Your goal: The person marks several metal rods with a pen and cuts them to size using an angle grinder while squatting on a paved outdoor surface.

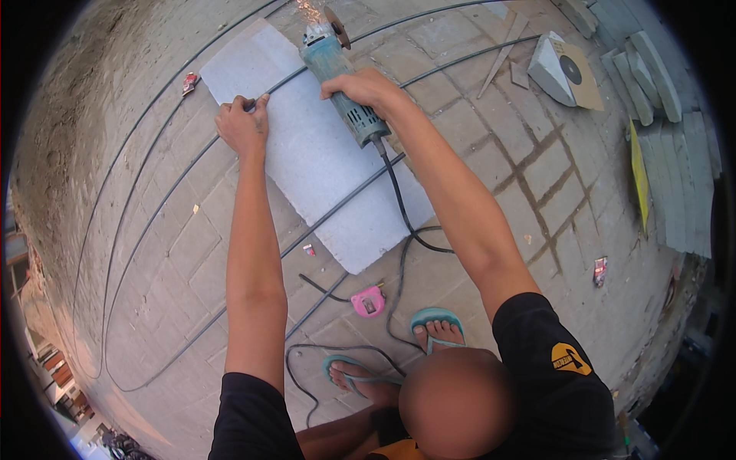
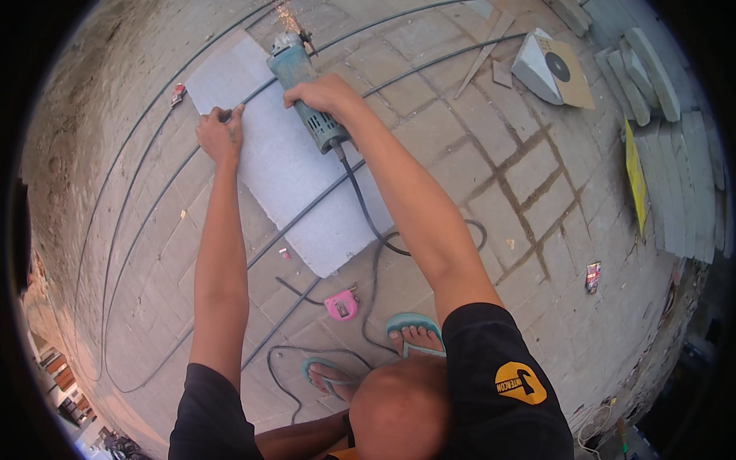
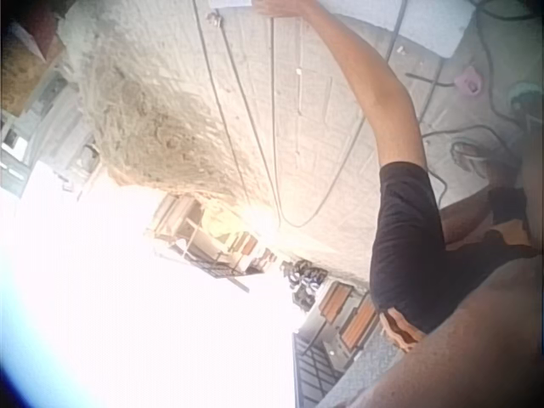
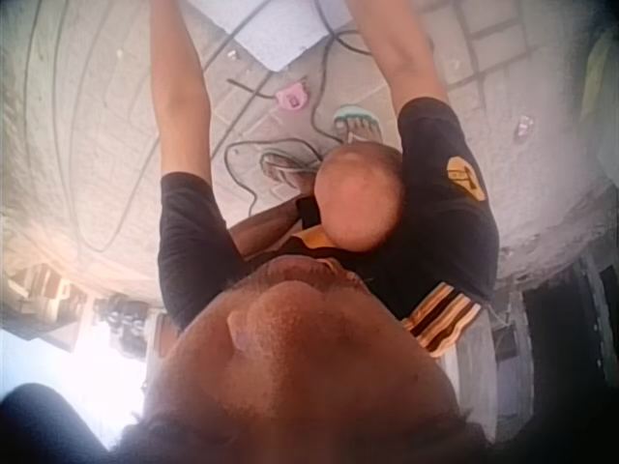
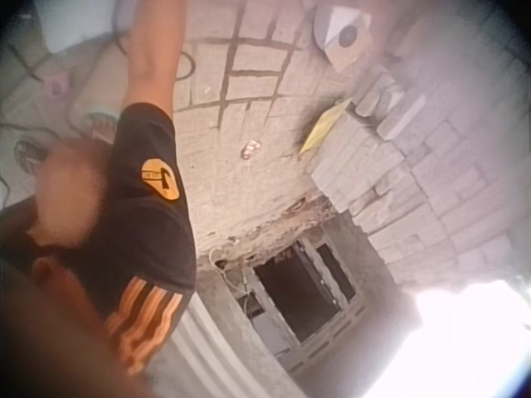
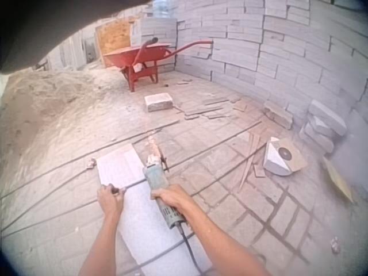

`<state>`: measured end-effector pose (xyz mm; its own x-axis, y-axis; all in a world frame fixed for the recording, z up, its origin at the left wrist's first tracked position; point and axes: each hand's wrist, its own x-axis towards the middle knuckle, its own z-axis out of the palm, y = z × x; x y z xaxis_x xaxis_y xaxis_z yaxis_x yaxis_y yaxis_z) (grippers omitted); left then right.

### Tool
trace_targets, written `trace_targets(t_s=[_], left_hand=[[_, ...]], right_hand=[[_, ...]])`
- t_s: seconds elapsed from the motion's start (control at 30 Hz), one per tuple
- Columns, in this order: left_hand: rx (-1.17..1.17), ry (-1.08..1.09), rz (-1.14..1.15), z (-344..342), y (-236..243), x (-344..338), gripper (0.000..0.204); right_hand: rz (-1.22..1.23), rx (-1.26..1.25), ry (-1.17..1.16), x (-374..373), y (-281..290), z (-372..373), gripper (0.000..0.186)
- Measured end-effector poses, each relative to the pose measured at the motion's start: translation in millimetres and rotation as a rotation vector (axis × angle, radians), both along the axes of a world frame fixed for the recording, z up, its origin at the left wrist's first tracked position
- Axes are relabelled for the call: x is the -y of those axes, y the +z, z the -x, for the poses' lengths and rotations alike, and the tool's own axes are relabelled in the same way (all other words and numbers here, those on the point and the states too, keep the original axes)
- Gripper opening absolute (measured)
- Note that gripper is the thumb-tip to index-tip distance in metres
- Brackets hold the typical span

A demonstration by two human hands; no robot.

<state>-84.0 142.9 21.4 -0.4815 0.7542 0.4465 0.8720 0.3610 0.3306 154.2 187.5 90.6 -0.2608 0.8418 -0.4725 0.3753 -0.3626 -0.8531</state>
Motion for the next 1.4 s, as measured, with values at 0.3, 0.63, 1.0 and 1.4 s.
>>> trace_targets(t_s=[0.3, 0.63, 1.0, 1.4], left_hand=[[0.008, -0.014, -0.01, 0.2, -0.4, 0.6, 0.034], [0.024, 0.006, 0.013, 1.5, -0.5, -1.2, 0.036], [0.0, -0.006, 0.002, -0.5, 1.6, 0.8, 0.037], [0.008, -0.018, -0.031, 0.0, 0.6, 1.7, 0.035]], right_hand=[[-0.009, -0.007, -0.003, -1.3, -0.1, 1.1, 0.05], [0.0, -0.01, -0.001, 4.6, 7.5, -1.6, 0.052], [0.007, -0.025, 0.0, -0.4, 3.0, 0.4, 0.05], [-0.018, 0.015, 0.002, -3.5, 3.8, 2.9, 0.051]])
